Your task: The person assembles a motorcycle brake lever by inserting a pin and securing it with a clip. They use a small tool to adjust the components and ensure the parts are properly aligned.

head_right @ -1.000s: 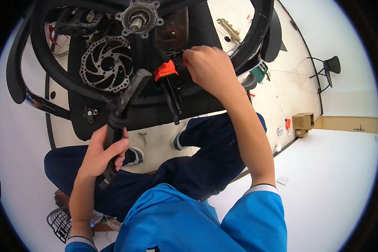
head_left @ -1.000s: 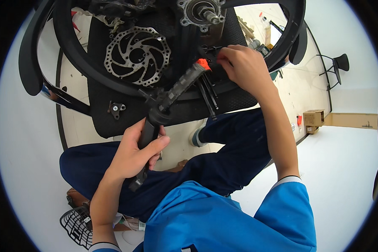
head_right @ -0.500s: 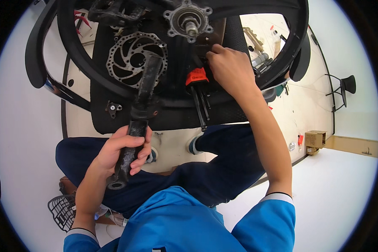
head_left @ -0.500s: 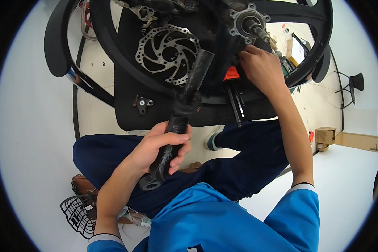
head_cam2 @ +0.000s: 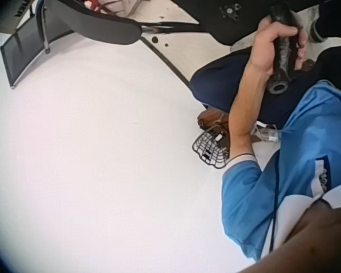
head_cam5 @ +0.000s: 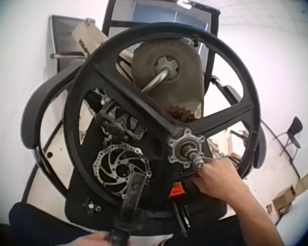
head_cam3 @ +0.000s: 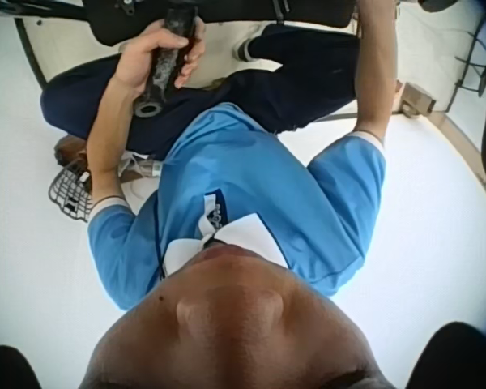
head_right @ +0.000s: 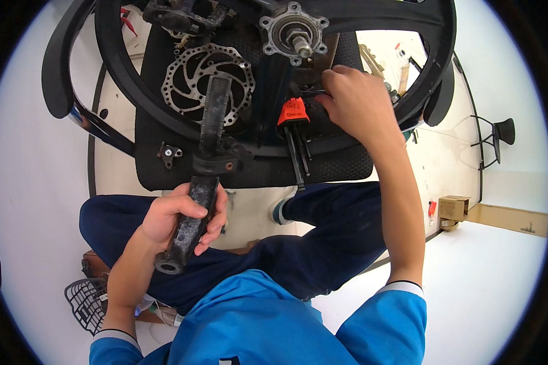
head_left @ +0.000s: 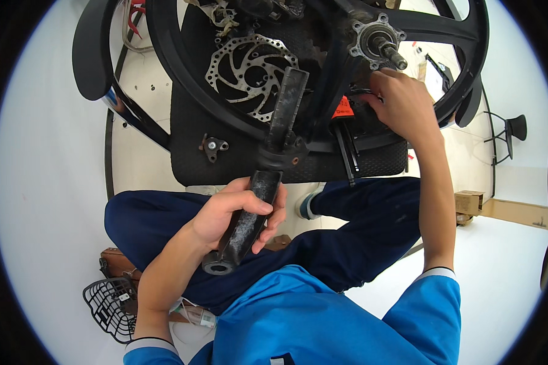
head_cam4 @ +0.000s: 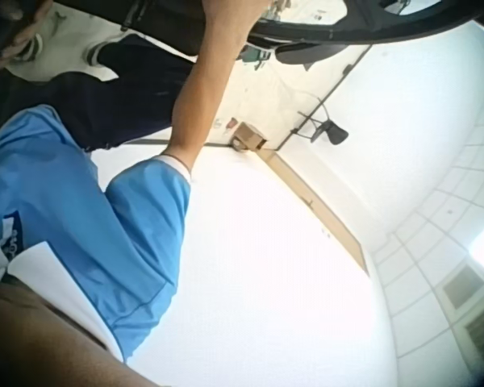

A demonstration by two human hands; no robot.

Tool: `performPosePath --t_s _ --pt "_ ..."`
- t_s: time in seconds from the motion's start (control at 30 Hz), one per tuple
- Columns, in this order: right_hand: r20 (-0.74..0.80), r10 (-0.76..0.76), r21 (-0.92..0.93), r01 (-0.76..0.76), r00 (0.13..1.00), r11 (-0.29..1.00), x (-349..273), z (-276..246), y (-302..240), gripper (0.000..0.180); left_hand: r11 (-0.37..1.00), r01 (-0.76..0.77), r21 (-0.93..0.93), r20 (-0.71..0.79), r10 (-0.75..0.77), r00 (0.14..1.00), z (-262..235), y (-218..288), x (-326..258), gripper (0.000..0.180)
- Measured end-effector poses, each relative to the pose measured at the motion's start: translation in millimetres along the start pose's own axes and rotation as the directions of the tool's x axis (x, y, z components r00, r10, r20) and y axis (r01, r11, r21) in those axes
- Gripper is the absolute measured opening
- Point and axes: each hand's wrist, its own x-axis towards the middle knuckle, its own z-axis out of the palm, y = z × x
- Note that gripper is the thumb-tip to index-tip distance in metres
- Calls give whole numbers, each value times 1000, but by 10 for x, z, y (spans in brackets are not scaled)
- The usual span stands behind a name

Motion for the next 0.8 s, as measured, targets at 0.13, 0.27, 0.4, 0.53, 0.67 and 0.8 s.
performPosePath --t_s 0.13,0.27,0.4,0.53,0.67,0.8 --pt "-68 155 230 -136 986 964 -164 -284 24 18 1000 -26 9 -9 26 1000 3 17 -1 32" --pt "24 280 488 -255 960 835 -338 -335 70 12 999 -45 21 -25 45 999 18 31 -6 34" --pt "103 356 751 -307 929 585 -472 -300 8 13 998 -55 42 -31 56 998 15 30 5 34" --pt "63 389 857 -250 919 451 -613 -258 -44 18 989 -64 136 -95 77 992 43 42 -11 37" --pt "-35 278 908 -86 960 410 -685 -357 -253 18 930 -66 363 -168 135 976 51 87 -17 45" --pt "-68 61 881 31 996 472 -751 -474 -331 21 912 -75 404 -298 209 932 157 107 -27 51"
